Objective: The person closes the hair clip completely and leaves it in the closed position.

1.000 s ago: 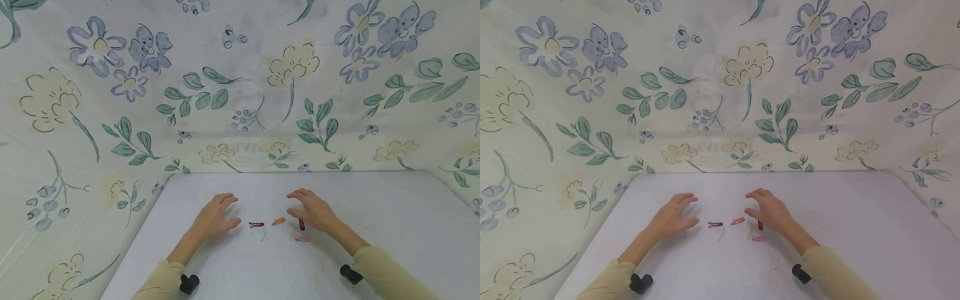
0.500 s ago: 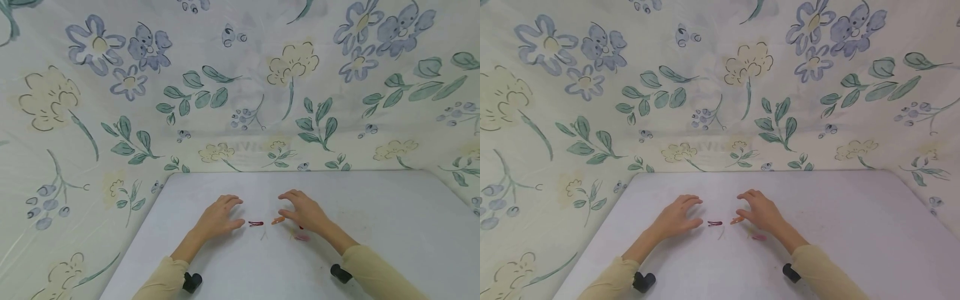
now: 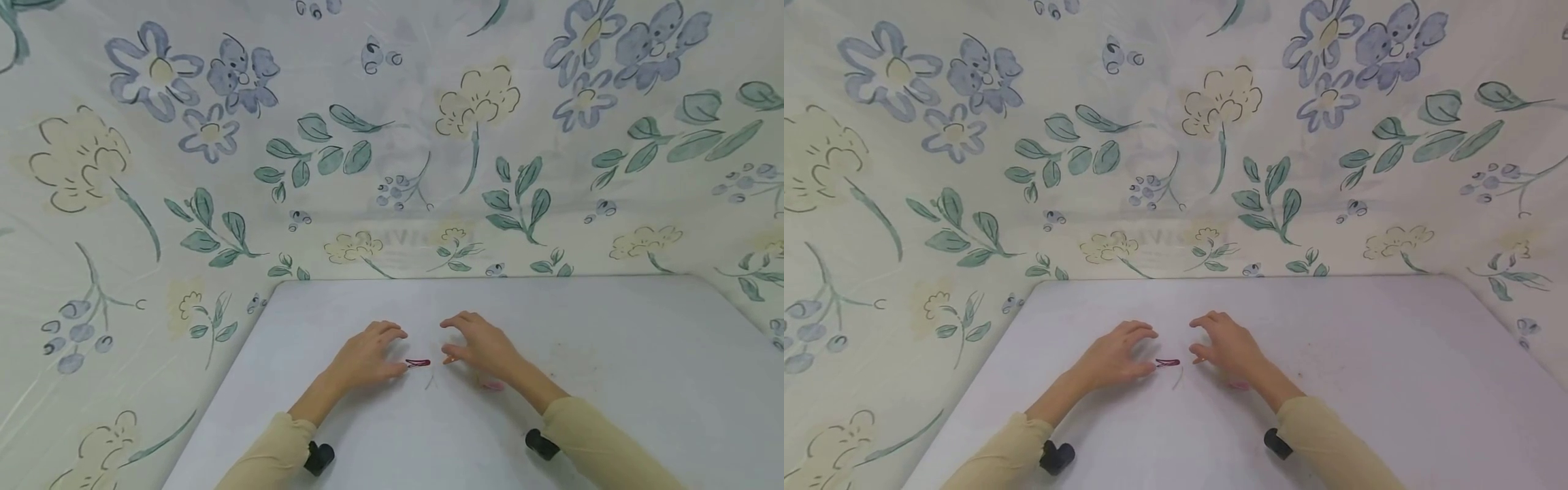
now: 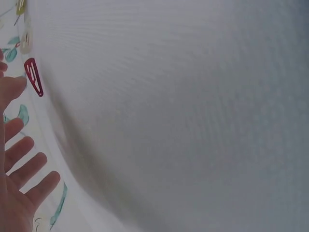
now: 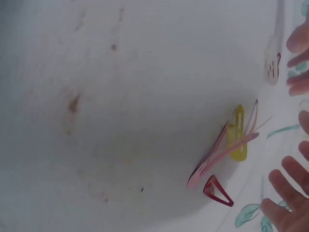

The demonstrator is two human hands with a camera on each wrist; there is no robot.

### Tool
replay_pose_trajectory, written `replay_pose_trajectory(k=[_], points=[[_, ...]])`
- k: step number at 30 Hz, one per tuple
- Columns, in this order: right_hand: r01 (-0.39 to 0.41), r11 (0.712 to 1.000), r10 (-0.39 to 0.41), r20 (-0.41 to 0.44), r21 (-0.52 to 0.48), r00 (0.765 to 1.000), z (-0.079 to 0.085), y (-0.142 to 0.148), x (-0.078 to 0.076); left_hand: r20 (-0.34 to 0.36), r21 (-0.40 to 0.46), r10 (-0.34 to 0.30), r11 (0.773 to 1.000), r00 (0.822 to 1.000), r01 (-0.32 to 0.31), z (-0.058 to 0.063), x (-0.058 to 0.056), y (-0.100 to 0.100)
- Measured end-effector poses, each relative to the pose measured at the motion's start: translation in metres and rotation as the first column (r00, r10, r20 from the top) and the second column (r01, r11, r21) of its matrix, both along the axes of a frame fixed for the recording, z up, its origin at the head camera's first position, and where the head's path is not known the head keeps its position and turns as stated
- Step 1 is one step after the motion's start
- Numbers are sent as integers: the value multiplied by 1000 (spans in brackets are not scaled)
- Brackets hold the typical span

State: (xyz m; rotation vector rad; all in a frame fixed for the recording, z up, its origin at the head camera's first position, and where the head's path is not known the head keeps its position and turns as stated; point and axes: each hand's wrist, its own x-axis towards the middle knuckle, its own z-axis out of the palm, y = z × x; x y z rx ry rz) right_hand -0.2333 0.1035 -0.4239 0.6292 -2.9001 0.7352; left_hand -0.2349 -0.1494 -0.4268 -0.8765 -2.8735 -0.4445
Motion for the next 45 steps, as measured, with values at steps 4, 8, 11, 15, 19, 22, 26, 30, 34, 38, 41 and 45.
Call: replay_pose_trajectory(k=[4, 8, 11, 15, 19, 22, 26, 30, 34, 38, 41, 45], points=[[9, 1000, -9, 37, 9, 999, 0, -6, 2, 31, -32, 4, 999, 1000, -3, 0, 0, 5], [4, 1000, -4, 57, -7, 998, -2, -11, 3, 54, -55, -3, 998, 999, 6, 1, 0, 9], [-11, 1000, 12, 50, -13, 999, -3, -14, 3, 56, -57, -15, 998, 998, 18, 2, 1, 11], [-37, 999, 37, 43, 9, 998, -5, -19, 2, 40, -70, -25, 997, 999, 28, 2, 1, 12], [-46, 999, 45, 47, 20, 998, -4, -24, 3, 29, -87, -38, 995, 999, 40, 1, 0, 14], [-50, 999, 49, 50, 18, 998, -4, -27, 2, 28, -96, -43, 994, 999, 46, 2, -1, 15], [-72, 997, 71, 70, 7, 995, -5, -31, 2, 34, -104, -39, 994, 999, 42, 3, -2, 15], [-85, 996, 85, 72, -2, 994, -6, -34, 1, 43, -105, -42, 993, 998, 46, 3, -2, 15], [-91, 996, 91, 60, 0, 994, -9, -37, 0, 41, -97, -37, 994, 998, 40, 2, -3, 15], [-92, 996, 91, 78, 9, 993, -10, -41, -1, 40, -97, -33, 995, 999, 37, 1, -2, 15], [-88, 996, 86, 102, 18, 991, -12, -43, -1, 38, -101, -40, 994, 999, 43, 0, -2, 15], [-85, 996, 81, 118, 29, 990, -13, -46, -1, 30, -94, -52, 994, 998, 54, -1, -1, 15]])
